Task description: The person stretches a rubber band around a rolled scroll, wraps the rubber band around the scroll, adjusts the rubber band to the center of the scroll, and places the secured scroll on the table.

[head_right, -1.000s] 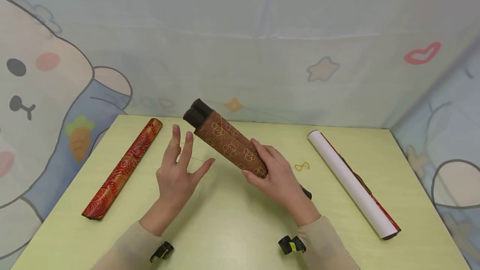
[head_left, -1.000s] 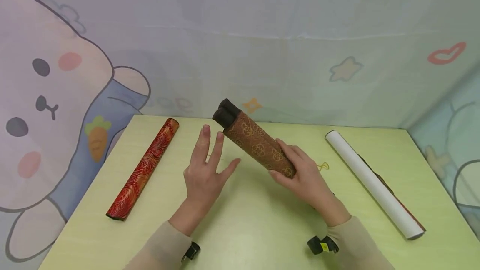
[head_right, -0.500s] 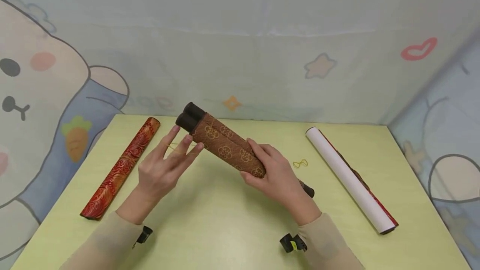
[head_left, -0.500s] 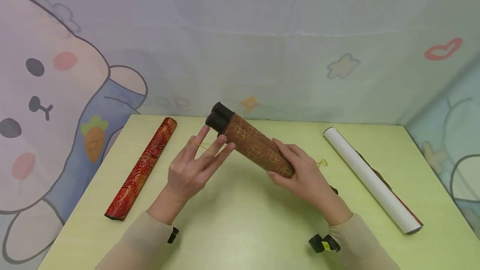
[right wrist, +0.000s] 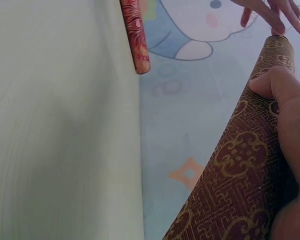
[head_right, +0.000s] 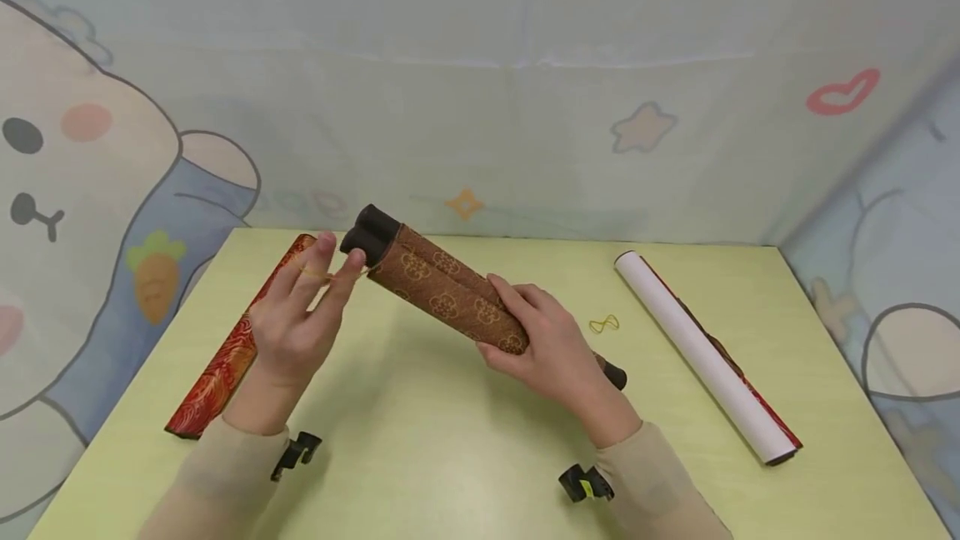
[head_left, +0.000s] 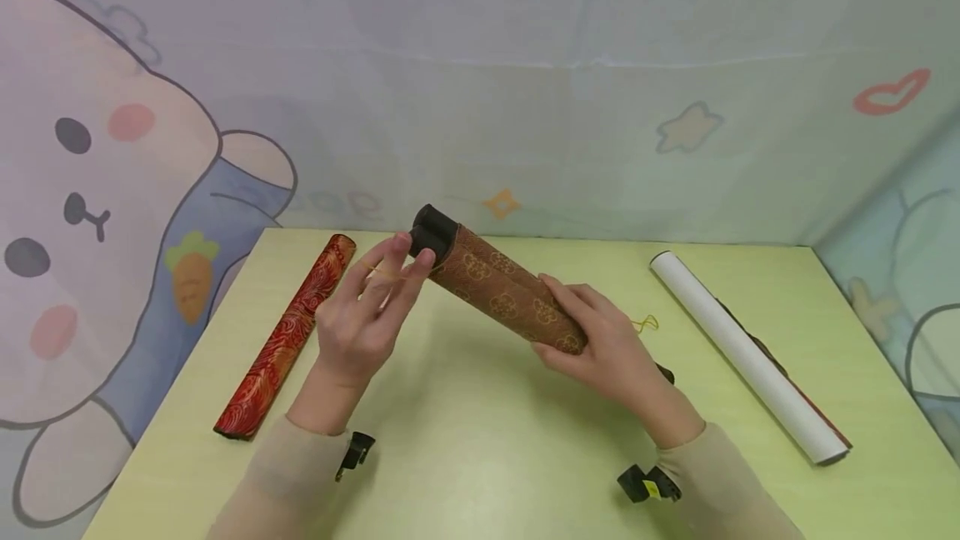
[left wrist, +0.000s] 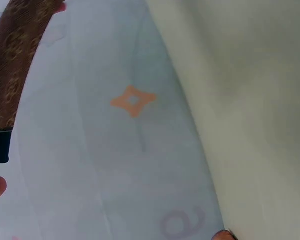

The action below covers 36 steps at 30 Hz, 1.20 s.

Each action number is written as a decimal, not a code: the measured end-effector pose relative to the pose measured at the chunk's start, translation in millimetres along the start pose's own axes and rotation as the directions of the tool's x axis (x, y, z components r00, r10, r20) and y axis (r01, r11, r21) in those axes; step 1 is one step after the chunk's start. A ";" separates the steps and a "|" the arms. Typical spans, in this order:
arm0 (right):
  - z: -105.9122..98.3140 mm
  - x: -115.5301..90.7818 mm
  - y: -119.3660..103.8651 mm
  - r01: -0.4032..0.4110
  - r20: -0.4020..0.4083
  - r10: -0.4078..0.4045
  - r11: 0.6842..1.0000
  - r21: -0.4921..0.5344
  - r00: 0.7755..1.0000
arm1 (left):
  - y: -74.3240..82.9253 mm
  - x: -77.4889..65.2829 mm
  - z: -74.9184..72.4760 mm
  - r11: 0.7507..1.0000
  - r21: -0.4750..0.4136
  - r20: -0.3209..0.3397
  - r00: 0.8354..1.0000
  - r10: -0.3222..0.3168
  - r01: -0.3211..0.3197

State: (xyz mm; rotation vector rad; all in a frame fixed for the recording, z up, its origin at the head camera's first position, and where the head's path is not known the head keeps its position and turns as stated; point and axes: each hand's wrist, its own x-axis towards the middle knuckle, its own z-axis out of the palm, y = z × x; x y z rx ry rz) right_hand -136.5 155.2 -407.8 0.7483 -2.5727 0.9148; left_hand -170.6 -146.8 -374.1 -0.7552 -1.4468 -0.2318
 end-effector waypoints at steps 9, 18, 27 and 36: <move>1.5 -0.8 -2.5 -0.014 0.011 0.014 1.000 0.006 1.000 | 2.1 -4.6 1.7 0.974 -0.036 0.006 0.975 -0.224 0.224; 2.1 -2.1 1.6 0.076 -0.087 -0.079 0.996 -0.038 0.993 | 11.2 -17.6 -2.1 0.560 -0.179 0.378 0.582 -0.720 0.809; 1.4 -3.0 12.8 0.152 -0.155 -0.183 0.970 -0.190 0.971 | -4.4 4.2 -19.3 0.058 0.055 0.911 -0.027 -0.411 0.997; 1.0 -6.2 21.0 0.225 -0.159 -0.280 0.929 -0.295 0.947 | -14.9 4.5 -26.3 -0.155 0.024 0.941 -0.074 -0.330 0.988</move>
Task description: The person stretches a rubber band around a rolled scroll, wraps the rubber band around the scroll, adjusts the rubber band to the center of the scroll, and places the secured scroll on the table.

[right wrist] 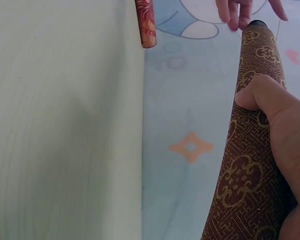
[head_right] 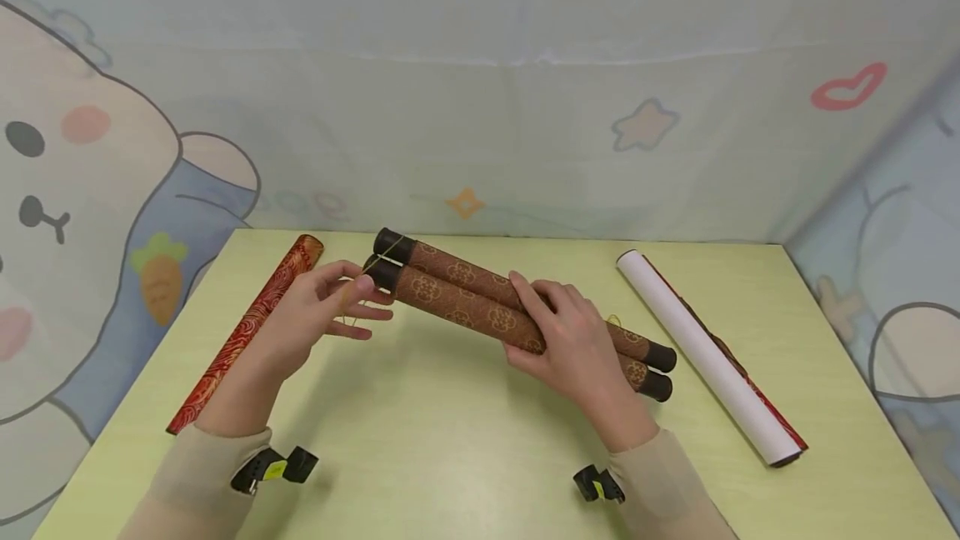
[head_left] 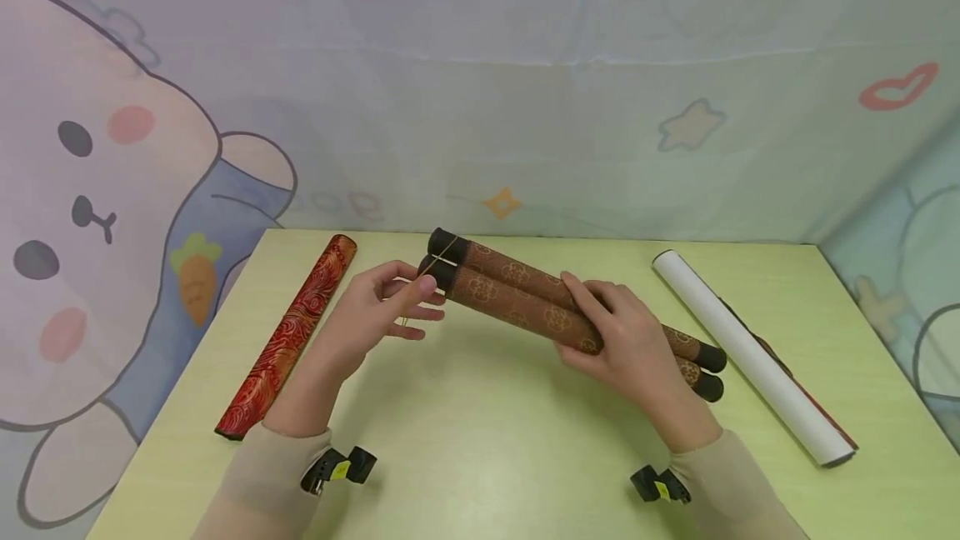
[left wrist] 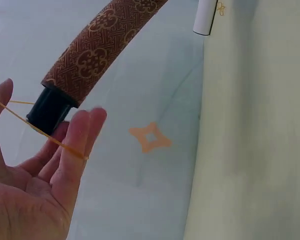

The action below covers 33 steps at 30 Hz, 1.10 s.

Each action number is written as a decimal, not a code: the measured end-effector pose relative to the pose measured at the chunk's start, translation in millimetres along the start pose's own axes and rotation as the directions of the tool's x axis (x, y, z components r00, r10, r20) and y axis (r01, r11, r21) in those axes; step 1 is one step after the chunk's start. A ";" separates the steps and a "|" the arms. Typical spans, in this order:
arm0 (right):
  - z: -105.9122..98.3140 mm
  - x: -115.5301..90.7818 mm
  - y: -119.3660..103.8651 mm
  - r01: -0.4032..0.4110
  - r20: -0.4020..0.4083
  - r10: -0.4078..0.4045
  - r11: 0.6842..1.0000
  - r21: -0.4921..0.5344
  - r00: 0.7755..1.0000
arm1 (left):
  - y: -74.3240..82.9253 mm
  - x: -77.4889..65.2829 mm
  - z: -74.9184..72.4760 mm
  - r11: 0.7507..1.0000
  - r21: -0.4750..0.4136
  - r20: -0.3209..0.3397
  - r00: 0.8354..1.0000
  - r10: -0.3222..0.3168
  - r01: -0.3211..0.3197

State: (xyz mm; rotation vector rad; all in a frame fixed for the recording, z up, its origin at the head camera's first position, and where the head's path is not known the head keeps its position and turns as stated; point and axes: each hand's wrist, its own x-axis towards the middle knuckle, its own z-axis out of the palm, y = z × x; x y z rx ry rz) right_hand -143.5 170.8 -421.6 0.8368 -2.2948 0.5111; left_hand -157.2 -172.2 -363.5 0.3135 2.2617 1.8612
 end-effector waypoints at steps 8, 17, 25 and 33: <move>-0.4 -4.0 -2.4 0.100 0.019 -0.100 0.994 -0.046 0.995 | -10.3 9.7 -7.0 0.991 -0.137 0.063 0.998 0.007 0.002; -2.6 -4.7 -5.1 0.165 0.054 -0.160 0.980 -0.109 0.986 | -8.1 13.8 -6.2 0.999 -0.021 0.133 0.991 -0.021 0.024; -4.2 0.6 -6.4 0.186 0.066 -0.178 0.970 -0.154 0.982 | -14.8 10.5 10.4 0.995 -0.099 0.128 0.992 -0.008 0.021; -5.2 -0.8 -7.5 0.145 0.047 -0.140 0.980 -0.134 0.989 | -37.0 8.1 25.7 0.937 -0.338 0.085 0.994 -0.067 0.092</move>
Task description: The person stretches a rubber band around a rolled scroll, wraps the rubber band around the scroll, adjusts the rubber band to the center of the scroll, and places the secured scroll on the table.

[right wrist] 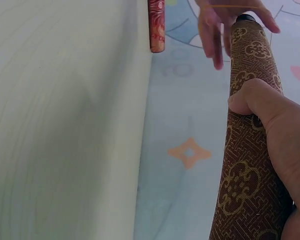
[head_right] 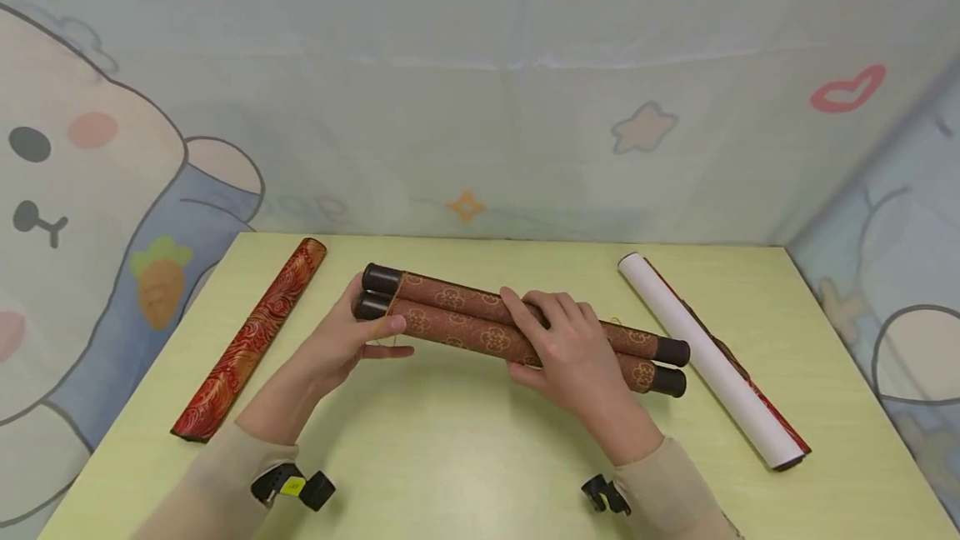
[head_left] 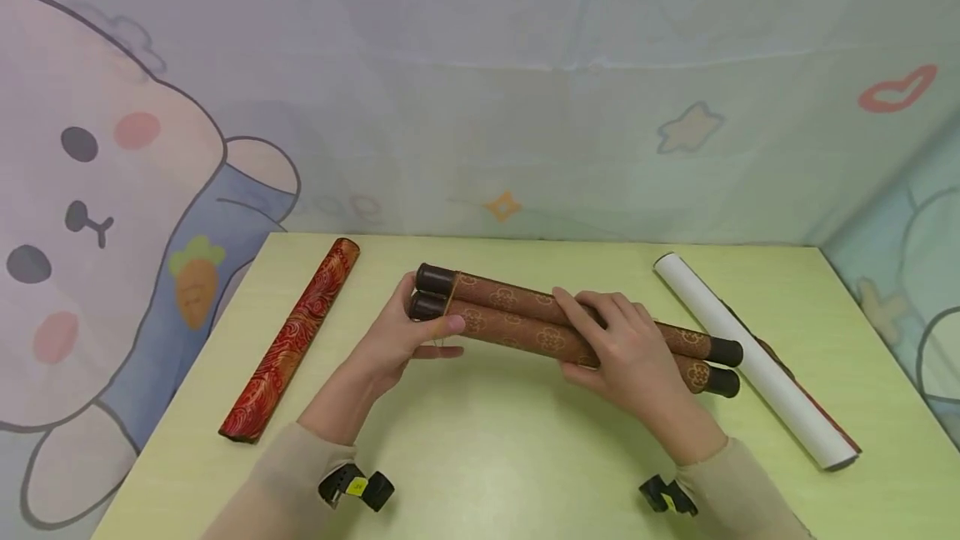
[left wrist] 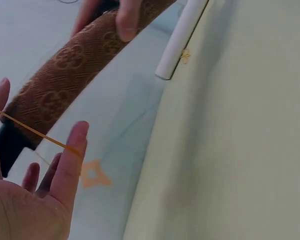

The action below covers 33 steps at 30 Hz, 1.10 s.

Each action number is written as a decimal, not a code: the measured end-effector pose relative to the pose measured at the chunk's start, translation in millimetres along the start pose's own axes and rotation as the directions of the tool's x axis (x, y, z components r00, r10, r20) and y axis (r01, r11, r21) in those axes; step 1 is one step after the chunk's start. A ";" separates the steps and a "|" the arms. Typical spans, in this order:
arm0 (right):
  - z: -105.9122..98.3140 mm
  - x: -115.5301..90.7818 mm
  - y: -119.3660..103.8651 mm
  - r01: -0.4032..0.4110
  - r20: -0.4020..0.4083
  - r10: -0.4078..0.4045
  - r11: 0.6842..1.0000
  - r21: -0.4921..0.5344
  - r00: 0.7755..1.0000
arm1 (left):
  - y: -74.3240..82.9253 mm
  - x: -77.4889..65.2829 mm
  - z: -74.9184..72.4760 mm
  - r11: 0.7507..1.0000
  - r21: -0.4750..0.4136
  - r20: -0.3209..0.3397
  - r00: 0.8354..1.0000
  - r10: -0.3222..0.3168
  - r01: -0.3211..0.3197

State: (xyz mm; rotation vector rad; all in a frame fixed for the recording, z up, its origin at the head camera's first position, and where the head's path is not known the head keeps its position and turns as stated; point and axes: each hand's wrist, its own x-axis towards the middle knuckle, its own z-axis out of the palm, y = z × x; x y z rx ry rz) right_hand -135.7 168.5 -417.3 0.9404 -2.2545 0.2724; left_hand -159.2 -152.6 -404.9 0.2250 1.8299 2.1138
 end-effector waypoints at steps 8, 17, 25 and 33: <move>1.8 5.6 -3.0 -0.016 -0.056 0.019 0.998 0.053 0.998 | -20.5 1.5 17.1 0.993 -0.115 0.039 0.999 0.000 0.005; 1.0 9.0 -3.8 -0.052 -0.078 0.059 0.995 0.088 0.995 | -28.1 0.2 23.7 1.000 0.005 0.084 0.996 -0.013 0.012; 7.0 6.2 2.0 -0.117 -0.084 0.135 0.974 0.194 0.987 | -27.9 -10.2 30.8 0.973 0.231 -0.018 1.000 -0.022 0.025; 6.7 7.1 -4.5 -0.382 0.128 0.361 0.849 0.365 0.924 | -30.2 -14.6 48.0 0.849 0.524 -0.341 0.896 0.285 -0.070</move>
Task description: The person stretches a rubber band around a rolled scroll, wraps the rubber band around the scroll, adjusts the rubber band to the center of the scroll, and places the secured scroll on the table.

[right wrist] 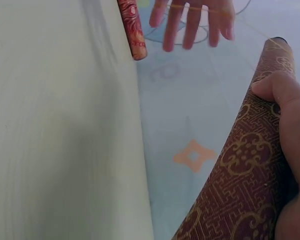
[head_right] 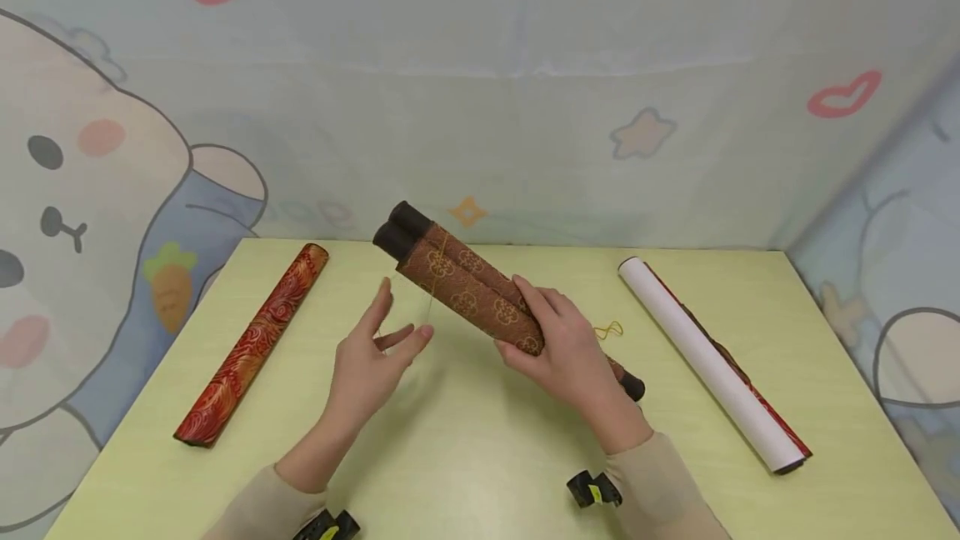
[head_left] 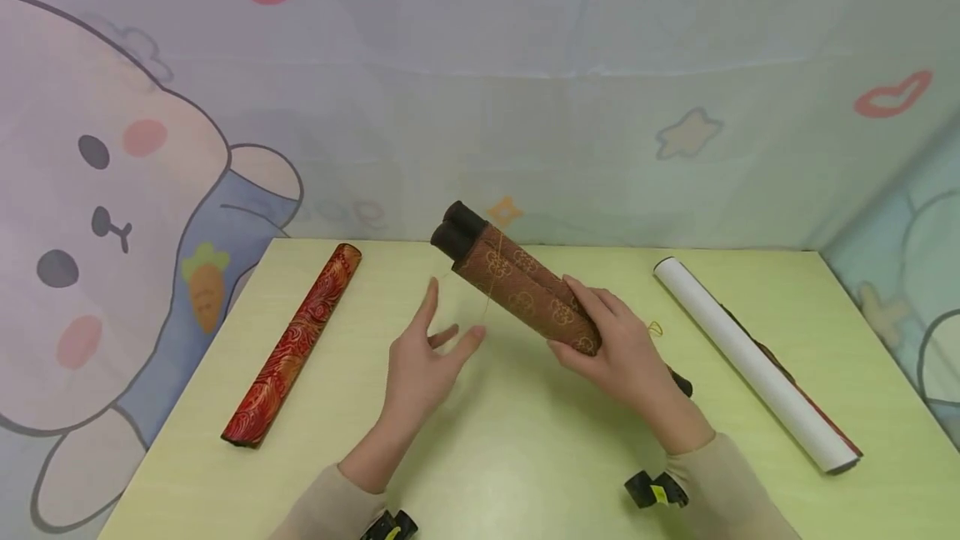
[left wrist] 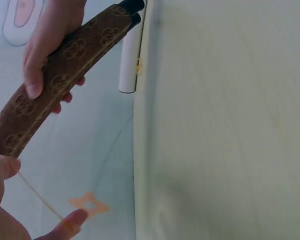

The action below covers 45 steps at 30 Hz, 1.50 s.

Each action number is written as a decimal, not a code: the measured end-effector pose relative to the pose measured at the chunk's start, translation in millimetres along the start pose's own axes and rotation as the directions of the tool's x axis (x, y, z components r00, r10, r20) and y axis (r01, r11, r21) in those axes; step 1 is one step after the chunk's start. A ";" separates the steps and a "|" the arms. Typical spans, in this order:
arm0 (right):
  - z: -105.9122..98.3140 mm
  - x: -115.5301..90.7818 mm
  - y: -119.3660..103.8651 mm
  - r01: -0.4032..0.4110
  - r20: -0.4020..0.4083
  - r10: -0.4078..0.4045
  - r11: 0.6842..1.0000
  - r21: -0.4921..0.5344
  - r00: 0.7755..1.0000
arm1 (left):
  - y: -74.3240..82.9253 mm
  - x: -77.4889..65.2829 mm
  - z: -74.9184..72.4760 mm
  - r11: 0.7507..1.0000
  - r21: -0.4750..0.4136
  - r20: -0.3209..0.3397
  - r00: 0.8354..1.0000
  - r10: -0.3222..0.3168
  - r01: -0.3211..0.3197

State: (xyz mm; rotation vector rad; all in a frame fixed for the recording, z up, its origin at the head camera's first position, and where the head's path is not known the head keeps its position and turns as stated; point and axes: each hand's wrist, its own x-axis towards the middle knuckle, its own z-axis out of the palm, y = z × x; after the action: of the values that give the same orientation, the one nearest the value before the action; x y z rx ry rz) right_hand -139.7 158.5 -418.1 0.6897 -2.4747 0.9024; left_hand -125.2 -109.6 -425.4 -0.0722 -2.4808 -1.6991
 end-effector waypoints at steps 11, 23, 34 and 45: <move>5.5 4.2 -5.7 -0.139 0.117 0.122 0.979 0.148 0.986 | -6.4 7.7 14.8 0.695 0.518 -0.247 0.691 0.679 -0.499; -9.0 6.8 -12.6 -0.086 0.163 0.079 0.996 0.035 0.983 | 15.7 48.5 -29.7 0.022 0.826 -0.011 0.023 1.000 -0.563; -7.8 8.0 -17.5 -0.056 0.133 0.056 0.998 -0.006 0.990 | 36.4 48.4 -29.9 0.010 0.779 -0.093 -0.101 0.991 -0.627; -10.3 5.3 -12.8 0.010 0.081 -0.003 0.996 -0.088 0.997 | 25.1 42.0 -22.8 0.479 0.531 -0.336 0.345 0.876 -0.699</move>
State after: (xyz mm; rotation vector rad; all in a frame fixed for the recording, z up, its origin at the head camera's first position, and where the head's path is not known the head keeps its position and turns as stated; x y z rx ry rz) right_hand -134.4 155.4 -401.9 0.7164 -2.5649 0.7718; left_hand -162.0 -123.2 -388.4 -0.5689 -1.6742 -0.7177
